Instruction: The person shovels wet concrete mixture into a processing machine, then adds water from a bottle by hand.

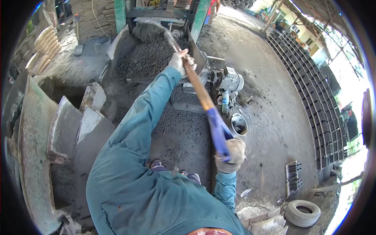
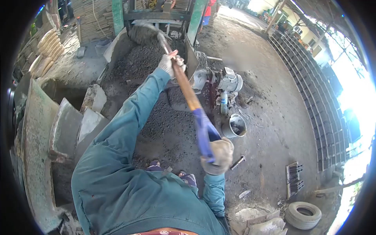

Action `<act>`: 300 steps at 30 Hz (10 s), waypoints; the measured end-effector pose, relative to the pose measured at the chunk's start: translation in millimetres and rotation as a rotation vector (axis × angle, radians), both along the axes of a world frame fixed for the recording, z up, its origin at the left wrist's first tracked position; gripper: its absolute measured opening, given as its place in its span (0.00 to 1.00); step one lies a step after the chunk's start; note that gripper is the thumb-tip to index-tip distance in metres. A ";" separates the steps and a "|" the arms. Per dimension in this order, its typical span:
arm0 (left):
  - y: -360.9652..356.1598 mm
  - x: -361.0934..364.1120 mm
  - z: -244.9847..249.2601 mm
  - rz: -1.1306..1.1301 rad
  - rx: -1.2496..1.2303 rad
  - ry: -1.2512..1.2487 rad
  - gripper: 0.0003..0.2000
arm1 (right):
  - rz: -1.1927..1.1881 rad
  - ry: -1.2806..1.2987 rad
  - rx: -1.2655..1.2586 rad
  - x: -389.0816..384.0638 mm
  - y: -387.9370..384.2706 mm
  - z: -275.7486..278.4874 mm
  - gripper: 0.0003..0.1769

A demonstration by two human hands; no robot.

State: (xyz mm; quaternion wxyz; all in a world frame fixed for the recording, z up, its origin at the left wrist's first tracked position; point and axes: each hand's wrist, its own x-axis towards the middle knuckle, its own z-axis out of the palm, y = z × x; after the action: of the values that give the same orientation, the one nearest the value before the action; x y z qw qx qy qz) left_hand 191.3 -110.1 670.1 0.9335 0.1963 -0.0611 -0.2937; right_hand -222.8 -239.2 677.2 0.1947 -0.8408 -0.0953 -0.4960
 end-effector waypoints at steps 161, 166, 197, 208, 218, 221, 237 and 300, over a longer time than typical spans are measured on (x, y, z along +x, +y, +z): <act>144.1 -367.1 -220.2 -0.266 0.365 0.277 0.13 | -0.597 1.291 1.991 -378.2 19.9 -378.1 0.14; 103.5 -380.9 -177.7 -0.353 0.327 0.125 0.12 | -0.640 0.640 2.342 -392.5 43.5 -304.7 0.08; 97.3 -57.7 -108.6 -0.291 0.194 0.345 0.08 | 0.416 0.279 2.036 -138.4 98.6 -86.1 0.10; 99.1 120.8 -102.5 -0.066 0.411 0.046 0.08 | 0.368 0.143 2.221 78.8 150.4 -68.0 0.10; 77.2 49.8 -50.3 0.006 0.545 0.129 0.08 | 0.353 0.250 1.754 10.3 110.4 -29.9 0.20; 57.2 -60.2 -18.0 -0.106 0.365 0.117 0.06 | 0.201 0.143 1.681 -98.9 78.2 -38.4 0.20; 18.3 -230.8 -90.3 -0.147 0.291 0.216 0.17 | 0.101 0.123 2.003 -177.0 101.7 -56.1 0.12; 32.6 -13.9 -52.2 -0.172 0.126 0.179 0.18 | -0.220 0.290 1.003 -108.8 64.9 -4.7 0.23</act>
State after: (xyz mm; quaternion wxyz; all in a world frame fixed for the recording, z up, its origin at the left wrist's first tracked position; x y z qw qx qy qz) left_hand 177.5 -77.5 618.0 0.8924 0.2215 0.0243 -0.3923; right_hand -331.6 -174.3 672.6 0.5307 -0.7094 0.2702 -0.3769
